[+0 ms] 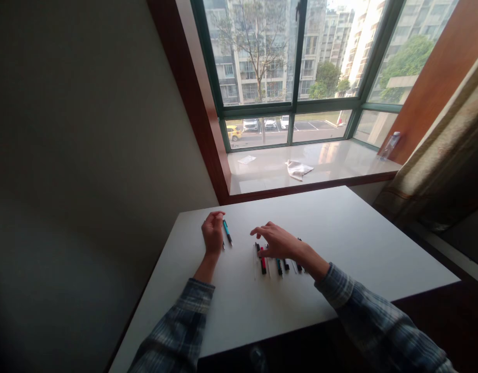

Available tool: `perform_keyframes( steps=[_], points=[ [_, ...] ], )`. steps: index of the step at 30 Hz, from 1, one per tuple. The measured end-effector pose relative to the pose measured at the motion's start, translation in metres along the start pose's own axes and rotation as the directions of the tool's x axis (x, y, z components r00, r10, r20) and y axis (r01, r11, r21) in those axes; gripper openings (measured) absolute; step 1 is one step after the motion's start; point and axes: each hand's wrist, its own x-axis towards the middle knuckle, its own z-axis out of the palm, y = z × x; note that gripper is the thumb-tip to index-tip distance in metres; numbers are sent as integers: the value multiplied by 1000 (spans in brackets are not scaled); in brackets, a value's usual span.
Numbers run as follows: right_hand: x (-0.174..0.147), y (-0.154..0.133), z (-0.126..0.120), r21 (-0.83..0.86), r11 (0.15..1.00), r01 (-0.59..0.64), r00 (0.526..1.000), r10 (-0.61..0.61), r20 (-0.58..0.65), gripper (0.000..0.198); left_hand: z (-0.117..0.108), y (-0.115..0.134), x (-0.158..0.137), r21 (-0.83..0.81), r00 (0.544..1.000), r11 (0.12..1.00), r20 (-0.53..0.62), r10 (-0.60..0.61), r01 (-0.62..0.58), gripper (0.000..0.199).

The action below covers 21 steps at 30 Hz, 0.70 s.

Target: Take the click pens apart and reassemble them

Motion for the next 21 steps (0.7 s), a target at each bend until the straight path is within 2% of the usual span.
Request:
perform_keyframes(
  steps=[3, 9, 14, 16, 18, 21],
  points=[
    [-5, -2, 7, -2, 1000, -6, 1000, 6, -6, 58, 3, 0, -6, 12, 997, 998, 52, 61, -61, 21],
    [0, 0, 14, 5, 1000, -26, 999, 26, 35, 63, -2, 1, -14, 74, 992, 994, 99, 77, -85, 23],
    [0, 3, 14, -75, 997, -9, 1000, 7, -25, 57, -2, 6, -21, 146, 961, 978, 257, 105, -146, 24],
    [1, 1, 12, -110, 994, 13, 992, -27, -123, 58, 1, 8, -24, 91, 947, 992, 316, 56, -89, 27],
    [2, -2, 10, -140, 989, 57, 968, -89, -236, 59, 3, 11, -28, 22, 920, 1000, 390, -28, 21, 35],
    [5, -8, 8, -183, 975, 127, 924, -183, -334, 56, 5, 13, -35, -35, 847, 985, 516, -127, 169, 50]
  ],
)
